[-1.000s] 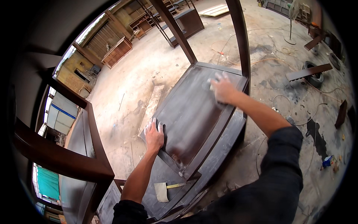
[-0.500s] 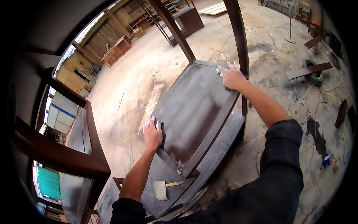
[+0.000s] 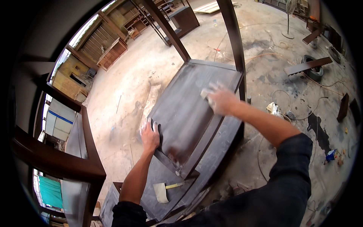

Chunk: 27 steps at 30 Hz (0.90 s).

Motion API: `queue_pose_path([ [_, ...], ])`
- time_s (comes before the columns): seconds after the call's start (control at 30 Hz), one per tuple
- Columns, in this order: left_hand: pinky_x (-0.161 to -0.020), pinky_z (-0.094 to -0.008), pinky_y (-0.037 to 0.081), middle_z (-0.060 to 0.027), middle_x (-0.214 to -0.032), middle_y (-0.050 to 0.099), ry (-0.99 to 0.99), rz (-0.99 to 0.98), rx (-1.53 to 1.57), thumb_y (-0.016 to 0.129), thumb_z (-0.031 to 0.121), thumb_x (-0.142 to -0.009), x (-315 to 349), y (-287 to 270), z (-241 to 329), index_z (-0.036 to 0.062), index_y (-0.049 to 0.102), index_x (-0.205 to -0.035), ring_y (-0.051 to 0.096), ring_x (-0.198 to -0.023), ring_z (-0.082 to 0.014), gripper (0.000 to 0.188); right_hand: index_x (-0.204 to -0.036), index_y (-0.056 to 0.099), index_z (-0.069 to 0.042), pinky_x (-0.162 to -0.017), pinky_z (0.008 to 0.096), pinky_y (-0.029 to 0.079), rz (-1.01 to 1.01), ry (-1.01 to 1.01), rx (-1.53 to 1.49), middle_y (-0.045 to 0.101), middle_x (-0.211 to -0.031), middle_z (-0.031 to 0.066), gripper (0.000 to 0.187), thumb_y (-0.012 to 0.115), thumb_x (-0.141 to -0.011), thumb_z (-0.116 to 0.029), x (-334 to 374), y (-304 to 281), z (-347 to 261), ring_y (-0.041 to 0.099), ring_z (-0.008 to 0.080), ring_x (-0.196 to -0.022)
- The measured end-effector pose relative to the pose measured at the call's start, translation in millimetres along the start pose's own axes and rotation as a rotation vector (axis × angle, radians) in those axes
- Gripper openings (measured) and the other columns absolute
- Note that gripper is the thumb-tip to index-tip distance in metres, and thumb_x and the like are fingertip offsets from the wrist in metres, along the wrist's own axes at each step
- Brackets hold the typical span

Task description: The person wipes the surface of a dark wooden cabinet with a white cloth. They use a scraper tool to remove residue from the edges and corners of the cabinet panels. The person continues to wipe the flat surfaces and edges of the cabinet, moving around the furniture to access different sides.

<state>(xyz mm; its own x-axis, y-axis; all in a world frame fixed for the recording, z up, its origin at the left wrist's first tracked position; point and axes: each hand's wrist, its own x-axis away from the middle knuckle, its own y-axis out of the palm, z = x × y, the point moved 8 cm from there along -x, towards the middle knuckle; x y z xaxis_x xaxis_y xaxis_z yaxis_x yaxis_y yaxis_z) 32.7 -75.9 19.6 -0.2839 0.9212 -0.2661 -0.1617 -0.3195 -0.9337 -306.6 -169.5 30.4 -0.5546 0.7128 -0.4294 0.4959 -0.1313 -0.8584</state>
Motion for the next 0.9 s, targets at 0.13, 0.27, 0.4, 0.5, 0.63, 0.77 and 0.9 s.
queue_pose_path([
  [0.13, -0.123, -0.0479, 0.020, -0.0199, -0.155, 0.042, 0.016, -0.025, 0.030, 0.045, 0.039, -0.105, 3, 5, 17, 0.0020, 0.047, -0.146, 0.034, -0.147, -0.0344, 0.055, -0.126, 0.061, -0.003, -0.107, 0.0501, 0.044, 0.107, 0.318, -0.012, 0.062, -0.126, 0.0288, 0.038, 0.053, -0.090, -0.012, -12, -40, 87, 0.055, 0.0441, -0.125],
  [0.27, -0.123, -0.0473, 0.019, -0.0200, -0.155, 0.042, -0.021, -0.017, 0.010, 0.044, 0.039, -0.105, 2, -2, 0, 0.0018, 0.047, -0.146, 0.034, -0.147, -0.0346, 0.055, -0.122, 0.063, -0.007, -0.102, 0.0488, 0.047, 0.131, 0.023, -0.005, 0.063, -0.120, 0.0285, 0.035, 0.054, -0.089, -0.015, 1, -11, -1, 0.057, 0.0432, -0.121],
  [0.4, -0.123, -0.0472, 0.019, -0.0195, -0.155, 0.042, 0.004, -0.032, 0.031, 0.043, 0.040, -0.105, 1, 3, 18, 0.0020, 0.047, -0.146, 0.034, -0.147, -0.0344, 0.056, -0.122, 0.062, -0.006, -0.101, 0.0466, 0.048, 0.055, 0.313, 0.051, 0.062, -0.125, 0.0268, 0.035, 0.054, -0.089, -0.014, 1, -29, 67, 0.059, 0.0415, -0.119],
  [0.5, -0.123, -0.0473, 0.019, -0.0194, -0.155, 0.042, 0.009, -0.029, 0.026, 0.043, 0.040, -0.105, 2, 3, 13, 0.0019, 0.047, -0.146, 0.034, -0.147, -0.0345, 0.056, -0.122, 0.062, -0.003, -0.103, 0.0455, 0.047, -0.008, 0.340, 0.058, 0.063, -0.124, 0.0241, 0.037, 0.054, -0.090, -0.020, 5, -19, 40, 0.060, 0.0394, -0.117],
  [0.63, -0.123, -0.0474, 0.019, -0.0199, -0.155, 0.042, 0.003, -0.017, 0.007, 0.045, 0.038, -0.105, 4, 3, 3, 0.0015, 0.047, -0.146, 0.034, -0.147, -0.0347, 0.056, -0.123, 0.061, 0.006, -0.109, 0.0439, 0.040, 0.085, 0.051, 0.206, 0.065, -0.117, 0.0225, 0.043, 0.056, -0.089, -0.020, 40, -4, -60, 0.060, 0.0361, -0.116],
  [0.77, -0.123, -0.0473, 0.019, -0.0199, -0.155, 0.042, 0.036, -0.023, 0.053, 0.045, 0.038, -0.104, -1, 9, 20, 0.0011, 0.047, -0.146, 0.034, -0.147, -0.0347, 0.056, -0.126, 0.059, 0.010, -0.109, 0.0453, 0.040, -0.029, 0.452, 0.261, 0.065, -0.117, 0.0249, 0.048, 0.055, -0.091, -0.022, 13, -26, 48, 0.059, 0.0386, -0.115],
  [0.9, -0.123, -0.0474, 0.019, -0.0201, -0.156, 0.042, -0.014, -0.027, 0.026, 0.045, 0.038, -0.104, 6, -2, 6, 0.0011, 0.047, -0.146, 0.034, -0.147, -0.0345, 0.056, -0.116, 0.063, 0.010, -0.107, 0.0466, 0.037, 0.104, 0.137, 0.559, 0.066, -0.115, 0.0230, 0.046, 0.059, -0.084, -0.021, 40, -2, -72, 0.060, 0.0337, -0.113],
])
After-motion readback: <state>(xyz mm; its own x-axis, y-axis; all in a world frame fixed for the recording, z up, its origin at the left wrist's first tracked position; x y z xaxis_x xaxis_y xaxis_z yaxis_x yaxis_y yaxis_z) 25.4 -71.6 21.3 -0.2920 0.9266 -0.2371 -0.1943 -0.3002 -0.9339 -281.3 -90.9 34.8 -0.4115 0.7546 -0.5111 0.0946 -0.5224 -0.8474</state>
